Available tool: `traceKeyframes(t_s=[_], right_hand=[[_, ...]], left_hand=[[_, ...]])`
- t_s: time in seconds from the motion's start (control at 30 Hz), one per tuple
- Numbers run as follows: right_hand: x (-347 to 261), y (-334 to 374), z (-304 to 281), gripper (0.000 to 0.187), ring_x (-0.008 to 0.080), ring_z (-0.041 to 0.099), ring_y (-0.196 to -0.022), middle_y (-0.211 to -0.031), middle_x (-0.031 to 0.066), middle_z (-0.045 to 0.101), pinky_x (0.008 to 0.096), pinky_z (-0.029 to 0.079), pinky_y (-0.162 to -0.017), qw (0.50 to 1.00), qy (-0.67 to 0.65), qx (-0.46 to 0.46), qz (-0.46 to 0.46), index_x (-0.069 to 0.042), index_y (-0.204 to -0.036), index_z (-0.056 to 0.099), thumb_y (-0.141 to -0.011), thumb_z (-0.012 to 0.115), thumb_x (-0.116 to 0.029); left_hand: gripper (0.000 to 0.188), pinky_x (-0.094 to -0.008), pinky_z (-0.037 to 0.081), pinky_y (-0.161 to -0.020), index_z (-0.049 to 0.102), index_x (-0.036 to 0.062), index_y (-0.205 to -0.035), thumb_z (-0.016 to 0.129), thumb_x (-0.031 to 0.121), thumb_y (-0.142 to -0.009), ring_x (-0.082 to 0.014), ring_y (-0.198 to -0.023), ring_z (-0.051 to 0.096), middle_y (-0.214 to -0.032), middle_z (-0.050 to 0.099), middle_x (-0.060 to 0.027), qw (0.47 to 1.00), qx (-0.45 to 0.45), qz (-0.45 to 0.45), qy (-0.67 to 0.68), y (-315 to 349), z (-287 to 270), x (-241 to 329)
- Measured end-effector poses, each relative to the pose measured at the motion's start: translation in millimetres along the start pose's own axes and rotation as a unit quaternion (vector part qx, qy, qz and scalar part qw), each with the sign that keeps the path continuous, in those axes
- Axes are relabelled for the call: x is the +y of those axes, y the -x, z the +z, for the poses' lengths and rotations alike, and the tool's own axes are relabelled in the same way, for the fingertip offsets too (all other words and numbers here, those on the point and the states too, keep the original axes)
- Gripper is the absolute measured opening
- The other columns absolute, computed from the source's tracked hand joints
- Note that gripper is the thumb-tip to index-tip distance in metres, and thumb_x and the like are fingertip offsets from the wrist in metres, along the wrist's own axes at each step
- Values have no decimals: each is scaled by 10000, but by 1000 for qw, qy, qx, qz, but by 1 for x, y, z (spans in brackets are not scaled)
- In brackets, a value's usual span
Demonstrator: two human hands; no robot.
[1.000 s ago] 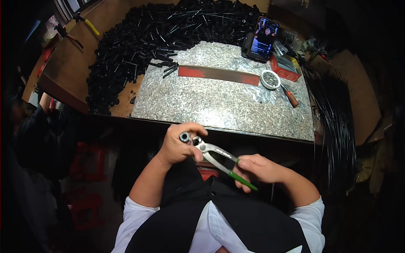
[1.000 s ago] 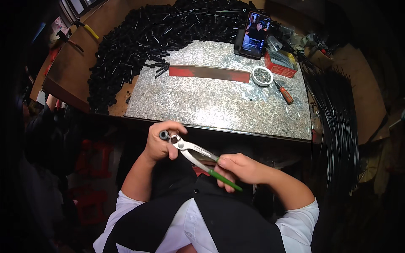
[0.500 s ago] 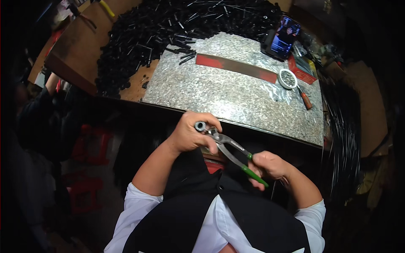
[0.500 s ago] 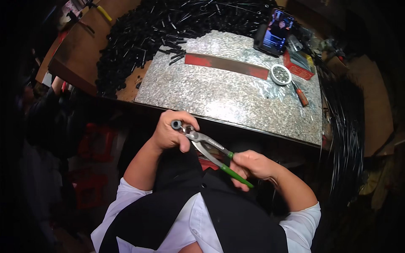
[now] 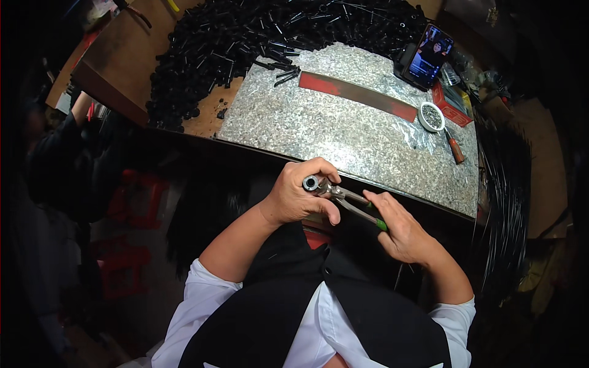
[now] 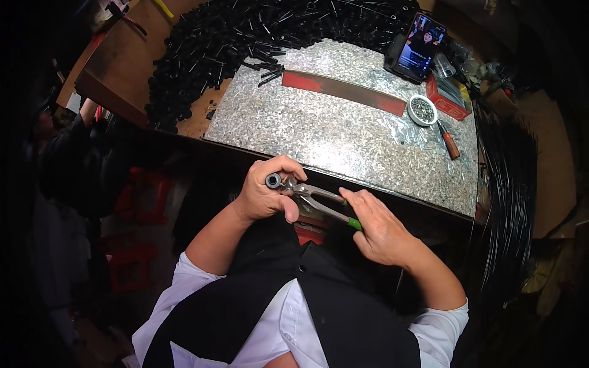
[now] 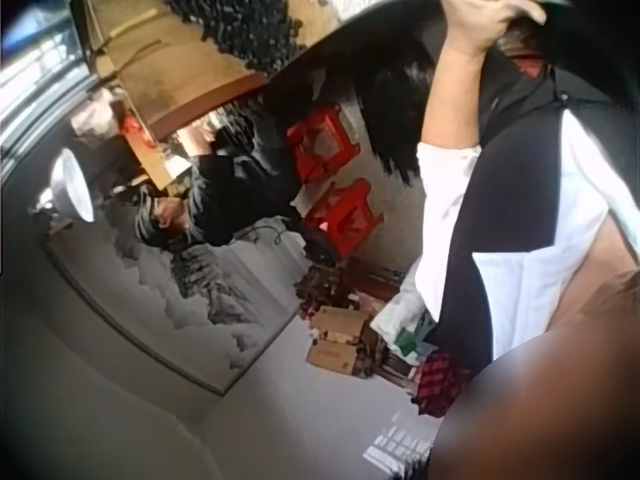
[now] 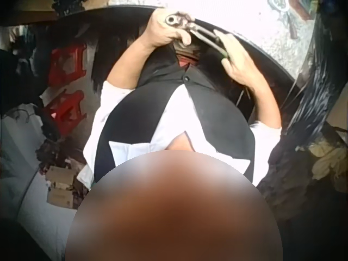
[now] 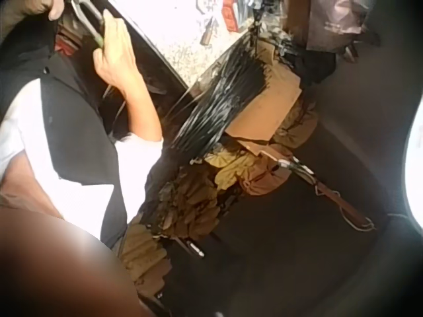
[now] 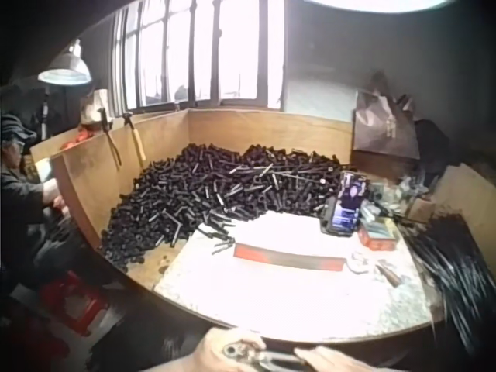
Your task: Assembling metal ribs into a center hub for umbrellas at a workbench.
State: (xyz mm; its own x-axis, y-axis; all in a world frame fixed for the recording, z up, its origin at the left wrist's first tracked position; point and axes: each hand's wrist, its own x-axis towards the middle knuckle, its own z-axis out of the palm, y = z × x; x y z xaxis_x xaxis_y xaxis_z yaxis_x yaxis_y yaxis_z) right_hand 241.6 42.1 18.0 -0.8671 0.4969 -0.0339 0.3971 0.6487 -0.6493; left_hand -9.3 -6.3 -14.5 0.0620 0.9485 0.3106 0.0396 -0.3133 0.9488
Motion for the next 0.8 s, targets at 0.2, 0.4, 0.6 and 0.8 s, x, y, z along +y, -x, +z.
traceKeyframes(t_s=[0.2, 0.4, 0.6, 0.8], right_hand=[[-2, -6, -1, 629, 369, 513, -921, -1014, 180, 457, 402, 439, -839, 995, -65, -66, 24, 13, -1296, 377, -676, 468, 69], [1, -8, 10, 423, 385, 560, -879, -982, 192, 514, 421, 458, -752, 997, -78, -16, 1, 0, -1184, 443, -775, 551, 1], [1, -14, 13, 310, 372, 594, -800, -866, 186, 583, 411, 474, -686, 993, -93, -33, 60, -18, -1067, 487, -819, 653, -105], [10, -10, 20, 304, 362, 610, -753, -821, 178, 593, 369, 477, -624, 997, -18, 36, 72, -17, -1019, 516, -768, 687, -15]], left_hand=[[555, -187, 412, -579, 598, 43, -883, 902, 326, -514, -40, -647, 530, -728, 575, 14, 1000, 20, 23, 2, 3, 0, -7], [707, -174, 323, -543, 592, 8, -933, 829, 492, -475, -11, -625, 421, -700, 486, 67, 997, 70, -24, 36, 8, 7, -4], [680, -169, 287, -527, 584, 1, -956, 827, 467, -526, -1, -606, 374, -669, 446, 82, 994, 89, -45, 37, 11, 10, -5], [604, -195, 337, -523, 568, 17, -972, 877, 362, -584, -34, -574, 372, -613, 427, 44, 994, 107, -19, 1, 13, 14, -11]])
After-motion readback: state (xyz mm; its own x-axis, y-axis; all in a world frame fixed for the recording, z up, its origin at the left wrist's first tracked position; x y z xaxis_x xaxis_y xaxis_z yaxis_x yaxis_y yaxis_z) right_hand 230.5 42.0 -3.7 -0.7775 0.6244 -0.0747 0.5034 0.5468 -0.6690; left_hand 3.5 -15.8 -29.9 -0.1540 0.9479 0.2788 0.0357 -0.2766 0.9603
